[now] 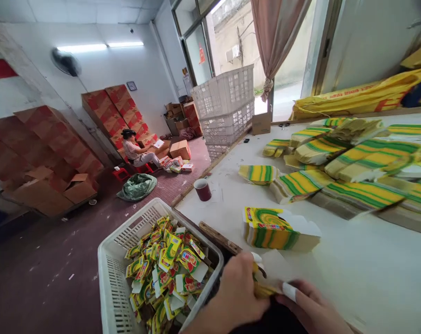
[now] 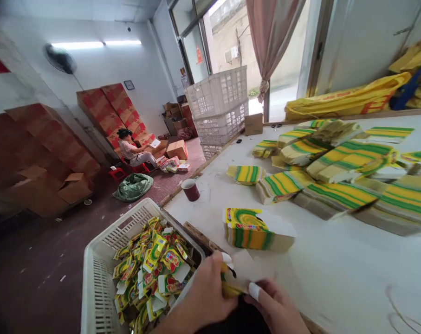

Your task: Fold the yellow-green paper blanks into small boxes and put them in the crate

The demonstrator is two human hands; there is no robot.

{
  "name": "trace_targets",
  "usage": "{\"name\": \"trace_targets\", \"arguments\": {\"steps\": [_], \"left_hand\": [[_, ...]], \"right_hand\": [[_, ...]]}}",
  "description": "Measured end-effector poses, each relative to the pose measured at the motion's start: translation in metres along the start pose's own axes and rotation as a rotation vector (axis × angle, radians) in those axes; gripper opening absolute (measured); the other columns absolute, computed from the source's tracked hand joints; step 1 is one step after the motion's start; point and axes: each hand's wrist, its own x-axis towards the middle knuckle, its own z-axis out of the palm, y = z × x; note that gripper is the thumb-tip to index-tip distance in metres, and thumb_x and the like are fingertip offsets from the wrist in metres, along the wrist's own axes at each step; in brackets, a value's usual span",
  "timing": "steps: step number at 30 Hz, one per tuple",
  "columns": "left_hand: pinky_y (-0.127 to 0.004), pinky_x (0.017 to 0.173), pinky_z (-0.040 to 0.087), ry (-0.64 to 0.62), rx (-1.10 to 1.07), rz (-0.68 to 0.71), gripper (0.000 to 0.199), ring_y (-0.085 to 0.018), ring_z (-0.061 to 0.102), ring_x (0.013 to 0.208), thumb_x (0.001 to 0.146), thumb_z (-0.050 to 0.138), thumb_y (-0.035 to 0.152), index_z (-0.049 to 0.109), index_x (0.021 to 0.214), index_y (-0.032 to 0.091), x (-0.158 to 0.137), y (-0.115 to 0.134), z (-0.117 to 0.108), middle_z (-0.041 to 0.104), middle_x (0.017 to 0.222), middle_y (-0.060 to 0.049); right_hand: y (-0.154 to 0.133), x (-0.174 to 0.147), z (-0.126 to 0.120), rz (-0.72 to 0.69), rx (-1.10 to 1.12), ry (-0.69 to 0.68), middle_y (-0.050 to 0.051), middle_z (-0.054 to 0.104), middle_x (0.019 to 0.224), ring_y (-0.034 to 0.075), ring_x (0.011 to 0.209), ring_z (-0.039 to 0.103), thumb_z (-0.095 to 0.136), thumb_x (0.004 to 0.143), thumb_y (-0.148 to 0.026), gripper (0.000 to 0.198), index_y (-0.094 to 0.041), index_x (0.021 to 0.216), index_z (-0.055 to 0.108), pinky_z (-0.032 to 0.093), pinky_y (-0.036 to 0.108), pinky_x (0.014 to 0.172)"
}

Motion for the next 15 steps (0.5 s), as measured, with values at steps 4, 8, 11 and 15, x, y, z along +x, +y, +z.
{"name": "trace_targets", "arguments": {"steps": [4, 8, 11, 15], "left_hand": [[-0.045, 0.075, 0.055, 0.135, 0.083, 0.153, 0.055, -0.031, 0.064, 0.089, 0.061, 0.062, 0.017, 0.039, 0.111, 0.018, 0.01, 0.0, -0.013, 0.063, 0.099, -0.013], [-0.043, 0.073, 0.055, 0.145, 0.081, 0.141, 0.058, -0.03, 0.064, 0.088, 0.063, 0.063, 0.019, 0.033, 0.113, 0.019, 0.013, 0.002, -0.018, 0.063, 0.097, -0.011], [-0.041, 0.069, 0.055, 0.095, 0.046, 0.083, 0.057, -0.028, 0.065, 0.082, 0.065, 0.065, 0.023, 0.032, 0.112, 0.019, 0.015, 0.005, -0.021, 0.063, 0.091, -0.009], [-0.041, 0.071, 0.054, 0.113, 0.03, 0.056, 0.058, -0.028, 0.066, 0.085, 0.064, 0.065, 0.021, 0.032, 0.112, 0.02, 0.017, 0.005, -0.021, 0.064, 0.094, -0.01]], "right_hand": [[-0.019, -0.011, 0.017, 0.012, 0.242, -0.031, 0.005, 0.073, 0.082, 0.023, 0.083, 0.067, 0.086, 0.052, -0.042, 0.035, -0.021, 0.077, 0.073, 0.054, 0.04, 0.08], [-0.029, -0.013, 0.02, 0.07, 0.334, -0.084, 0.0, 0.068, 0.073, 0.018, 0.076, 0.065, 0.091, 0.048, -0.032, 0.032, -0.02, 0.067, 0.069, 0.054, 0.038, 0.084], [-0.035, -0.016, 0.017, 0.083, 0.349, -0.115, -0.001, 0.068, 0.077, 0.015, 0.076, 0.064, 0.091, 0.05, -0.031, 0.032, -0.021, 0.072, 0.07, 0.054, 0.03, 0.077], [-0.043, -0.02, 0.013, 0.09, 0.358, -0.143, -0.002, 0.068, 0.077, 0.011, 0.07, 0.063, 0.091, 0.052, -0.033, 0.033, -0.022, 0.076, 0.071, 0.053, 0.024, 0.071]]}}
